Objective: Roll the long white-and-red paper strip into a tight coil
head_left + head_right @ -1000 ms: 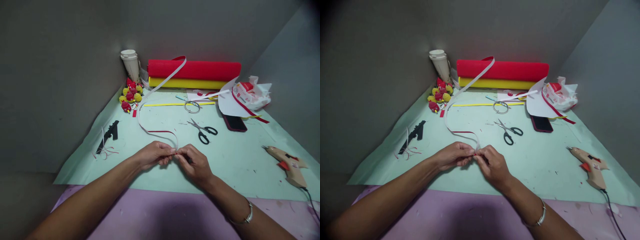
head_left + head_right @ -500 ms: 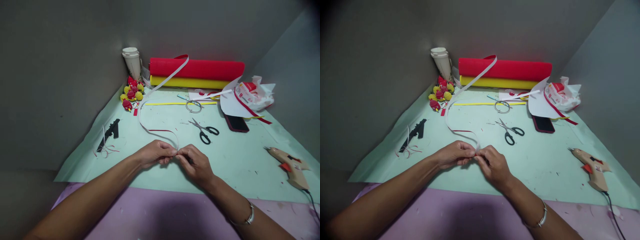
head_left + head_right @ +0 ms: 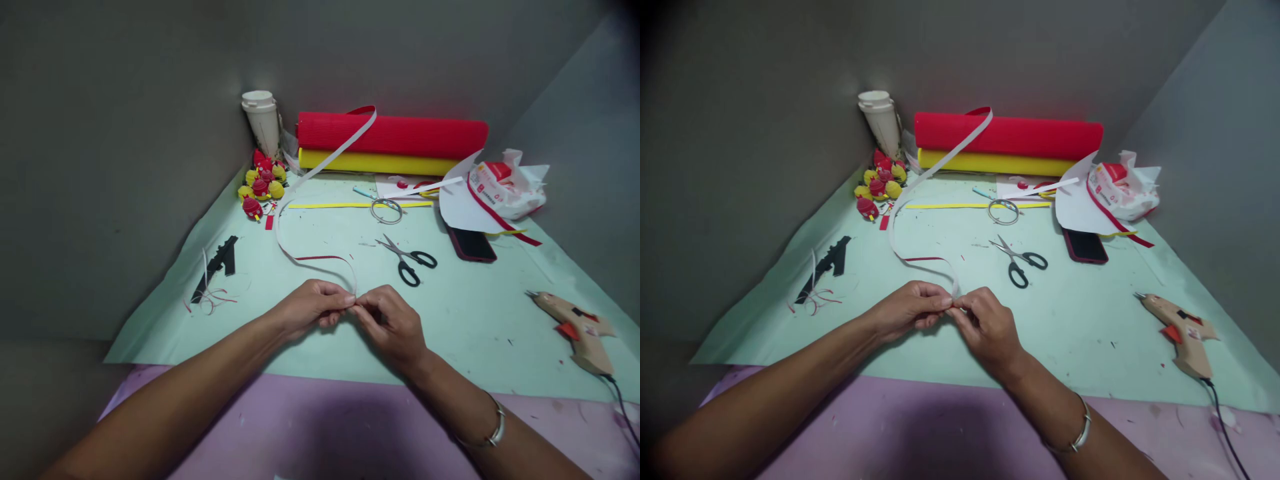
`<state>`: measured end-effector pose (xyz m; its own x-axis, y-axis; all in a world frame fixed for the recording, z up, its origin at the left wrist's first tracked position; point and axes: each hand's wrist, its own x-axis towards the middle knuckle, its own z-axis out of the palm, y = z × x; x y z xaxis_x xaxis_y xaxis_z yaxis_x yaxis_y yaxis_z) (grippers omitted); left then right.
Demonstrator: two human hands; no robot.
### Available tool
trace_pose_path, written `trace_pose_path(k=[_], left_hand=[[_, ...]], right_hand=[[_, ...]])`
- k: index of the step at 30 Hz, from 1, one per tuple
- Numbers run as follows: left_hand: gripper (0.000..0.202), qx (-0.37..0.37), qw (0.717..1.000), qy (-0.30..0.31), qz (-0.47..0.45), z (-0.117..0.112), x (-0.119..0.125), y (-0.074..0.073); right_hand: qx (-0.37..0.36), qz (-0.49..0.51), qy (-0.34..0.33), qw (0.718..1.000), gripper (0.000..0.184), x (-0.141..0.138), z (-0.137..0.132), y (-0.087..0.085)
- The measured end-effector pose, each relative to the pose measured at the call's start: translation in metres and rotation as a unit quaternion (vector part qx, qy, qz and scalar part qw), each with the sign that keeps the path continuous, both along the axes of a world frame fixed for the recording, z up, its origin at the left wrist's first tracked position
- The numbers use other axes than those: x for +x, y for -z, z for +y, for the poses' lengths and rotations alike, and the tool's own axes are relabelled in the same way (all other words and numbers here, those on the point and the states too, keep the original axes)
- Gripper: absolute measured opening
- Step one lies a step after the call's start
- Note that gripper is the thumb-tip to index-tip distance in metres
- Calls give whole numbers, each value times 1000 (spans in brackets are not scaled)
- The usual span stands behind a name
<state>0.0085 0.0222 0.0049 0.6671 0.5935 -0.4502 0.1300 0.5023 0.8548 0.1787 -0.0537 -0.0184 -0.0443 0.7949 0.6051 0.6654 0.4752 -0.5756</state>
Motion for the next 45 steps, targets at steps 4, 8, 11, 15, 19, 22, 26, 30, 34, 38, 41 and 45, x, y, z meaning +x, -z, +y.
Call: trace_pose_path(k=[4, 8, 11, 15, 19, 22, 26, 30, 34, 38, 41, 45], left_hand=[[27, 2, 1000, 8, -8, 0, 0, 0], [28, -1, 999, 30, -15, 2, -3, 0], [30, -4, 999, 47, -8, 4, -4, -1], [32, -11, 998, 56, 18, 6, -6, -2], [29, -13, 998, 53, 22, 6, -6, -1], [28, -7, 999, 33, 6, 3, -4, -1], [27, -1, 1000, -5, -1, -2, -1, -2], [29, 0, 1000, -15, 8, -5, 0, -4], [29, 5, 1000, -20, 11, -5, 0, -5], [28, 5, 1000, -20, 11, -5, 1, -5], [27, 4, 1000, -20, 7, -5, 0, -3], [29, 7, 1000, -14, 9, -3, -1, 0]], right_hand=[[-2, -13, 7, 1000, 5, 0, 0, 1], [-8, -20, -5, 1000, 4, 0, -1, 3], [-20, -7, -29, 999, 3, 2, 0, 2], [-53, 29, -71, 996, 4, 4, 2, 0], [-90, 58, -89, 990, 3, 4, 3, -1], [-66, 51, -55, 995, 3, 3, 3, 0], [-17, 13, -10, 1000, 3, 0, 1, 2], [9, -21, 12, 1000, 4, 0, 0, 3], [23, -42, 24, 999, 6, -1, -1, 3], [28, -45, 30, 998, 5, -3, 0, 3], [25, -49, 23, 998, 5, -3, 0, 3], [6, -45, 1, 999, 5, 0, 0, 4]])
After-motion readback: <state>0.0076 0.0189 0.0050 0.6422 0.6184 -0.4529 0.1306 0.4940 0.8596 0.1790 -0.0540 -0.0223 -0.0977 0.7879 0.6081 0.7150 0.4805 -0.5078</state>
